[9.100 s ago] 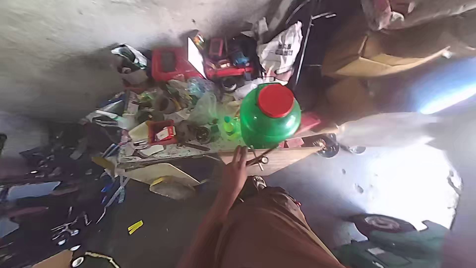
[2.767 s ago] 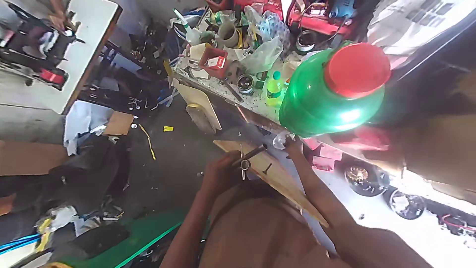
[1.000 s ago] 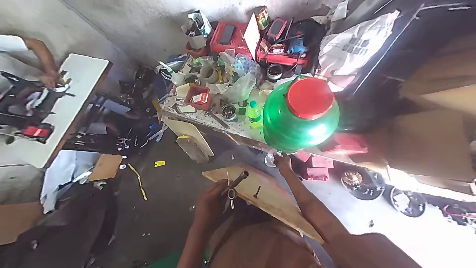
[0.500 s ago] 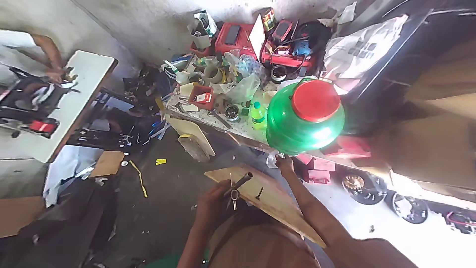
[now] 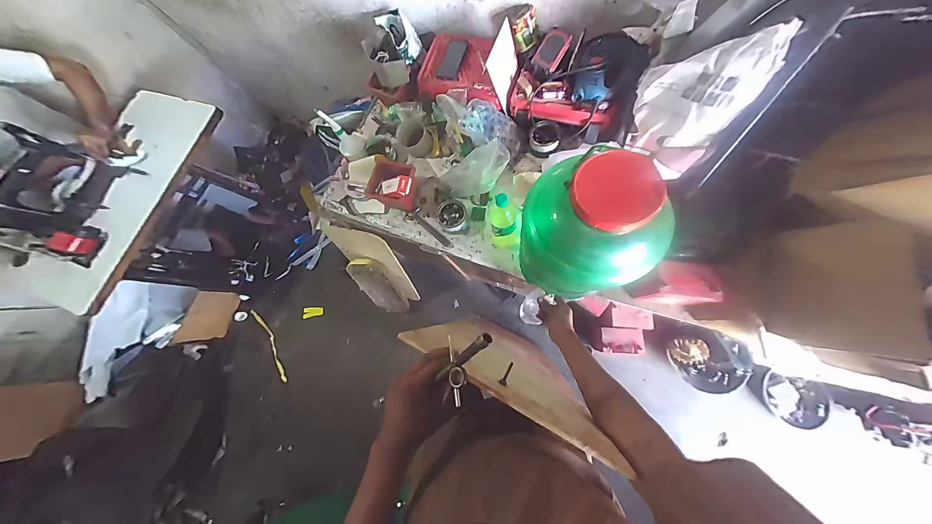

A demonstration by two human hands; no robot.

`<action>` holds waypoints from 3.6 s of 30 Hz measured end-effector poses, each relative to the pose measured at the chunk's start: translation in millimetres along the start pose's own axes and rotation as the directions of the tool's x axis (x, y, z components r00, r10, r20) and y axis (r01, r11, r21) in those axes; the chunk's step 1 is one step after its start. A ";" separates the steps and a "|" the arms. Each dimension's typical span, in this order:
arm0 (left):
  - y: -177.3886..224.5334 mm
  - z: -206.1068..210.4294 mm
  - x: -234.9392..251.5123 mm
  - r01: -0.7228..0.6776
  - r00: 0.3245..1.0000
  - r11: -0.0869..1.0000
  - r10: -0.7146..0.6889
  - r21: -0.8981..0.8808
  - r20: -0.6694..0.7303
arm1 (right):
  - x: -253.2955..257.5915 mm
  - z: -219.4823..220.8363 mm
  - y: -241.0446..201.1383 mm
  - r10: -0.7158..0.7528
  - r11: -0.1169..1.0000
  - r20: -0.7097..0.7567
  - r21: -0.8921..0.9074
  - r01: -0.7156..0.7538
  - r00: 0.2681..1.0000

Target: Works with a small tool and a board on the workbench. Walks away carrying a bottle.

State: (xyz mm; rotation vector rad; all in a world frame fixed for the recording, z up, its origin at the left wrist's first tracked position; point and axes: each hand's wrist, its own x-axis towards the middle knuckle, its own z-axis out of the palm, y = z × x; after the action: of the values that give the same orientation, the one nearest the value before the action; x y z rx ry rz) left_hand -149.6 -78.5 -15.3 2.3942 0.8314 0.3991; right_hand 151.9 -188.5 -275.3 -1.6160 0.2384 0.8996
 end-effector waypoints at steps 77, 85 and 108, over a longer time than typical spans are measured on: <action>-3.7 -0.1 1.7 -0.002 1.000 0.996 0.004 -0.094 0.012 | 5.7 0.2 9.2 0.017 0.998 0.028 0.063 -0.019 0.999; -4.5 -0.8 0.8 -0.026 1.000 0.995 0.026 -0.095 0.000 | -0.8 -1.2 8.3 -0.033 0.999 0.059 0.010 0.032 0.998; -7.6 -1.6 -2.0 -0.047 0.999 0.990 0.047 -0.134 -0.002 | -1.1 0.6 8.2 -0.034 0.999 0.052 0.019 0.033 0.998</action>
State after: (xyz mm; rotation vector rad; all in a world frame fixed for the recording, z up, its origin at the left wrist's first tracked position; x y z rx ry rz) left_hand -155.4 -74.2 -18.8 2.2928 0.7249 0.4571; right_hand 146.0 -190.5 -280.7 -1.5727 0.1816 0.9105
